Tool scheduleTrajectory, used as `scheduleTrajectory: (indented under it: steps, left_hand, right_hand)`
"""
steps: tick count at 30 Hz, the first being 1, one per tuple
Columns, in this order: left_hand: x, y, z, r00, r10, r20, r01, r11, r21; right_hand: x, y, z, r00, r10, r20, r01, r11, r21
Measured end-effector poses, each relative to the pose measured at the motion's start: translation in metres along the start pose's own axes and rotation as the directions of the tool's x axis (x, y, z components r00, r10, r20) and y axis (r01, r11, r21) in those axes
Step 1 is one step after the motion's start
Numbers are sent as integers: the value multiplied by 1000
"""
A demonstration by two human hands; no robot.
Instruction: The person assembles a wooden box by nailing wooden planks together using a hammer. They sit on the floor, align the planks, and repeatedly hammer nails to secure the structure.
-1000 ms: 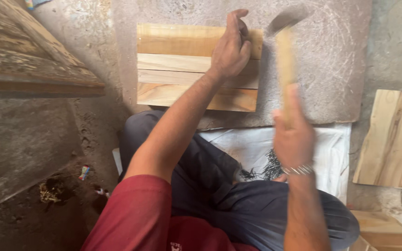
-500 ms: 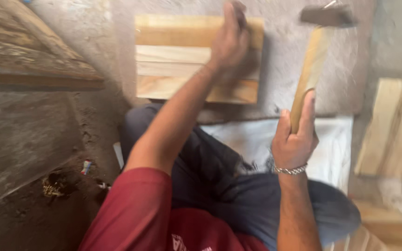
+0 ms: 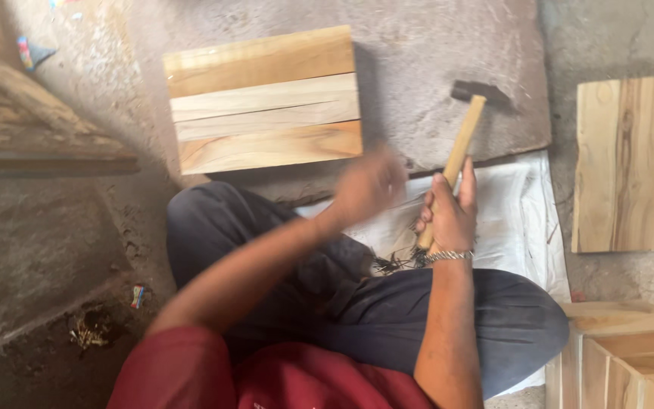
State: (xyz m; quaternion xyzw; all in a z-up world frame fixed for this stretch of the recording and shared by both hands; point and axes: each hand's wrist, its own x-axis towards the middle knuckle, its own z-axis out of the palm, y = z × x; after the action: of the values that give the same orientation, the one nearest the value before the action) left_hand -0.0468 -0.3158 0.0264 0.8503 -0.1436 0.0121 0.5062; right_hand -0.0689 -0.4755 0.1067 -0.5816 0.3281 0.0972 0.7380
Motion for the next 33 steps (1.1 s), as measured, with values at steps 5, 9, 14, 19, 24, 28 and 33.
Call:
scheduleTrajectory:
  steps: [5,9,14,19,24,28,33]
  left_hand:
    - [-72,12,95,827,-284,486,209,957,203]
    - [-69,0,137,739,-349,577,187,928,322]
    - [-81,-19,146,703,-407,583,226,906,359]
    - [-87,-9,134,880,-200,431,136,975,175]
    - [-88,22,69,769,-476,426,574,808,-133]
    - [-66,30,4,939,-235,252,298,921,-251]
    - [12,17,-69,989,-52,-139,53,999,6]
  right_hand:
    - [13,4,-5,997,-75,4,75,994,-76]
    - [15,2,-10,999,-41,-7,40,991,-127]
    - [21,1,-16,999,-44,2,44,995,-92]
    - [22,-4,-18,996,-80,30,83,990,-113]
    - [21,-4,-16,997,-54,47,57,995,-82]
    - [20,0,-16,997,-64,47,67,995,-76]
    - [16,1,-10,997,-60,37,64,991,-116]
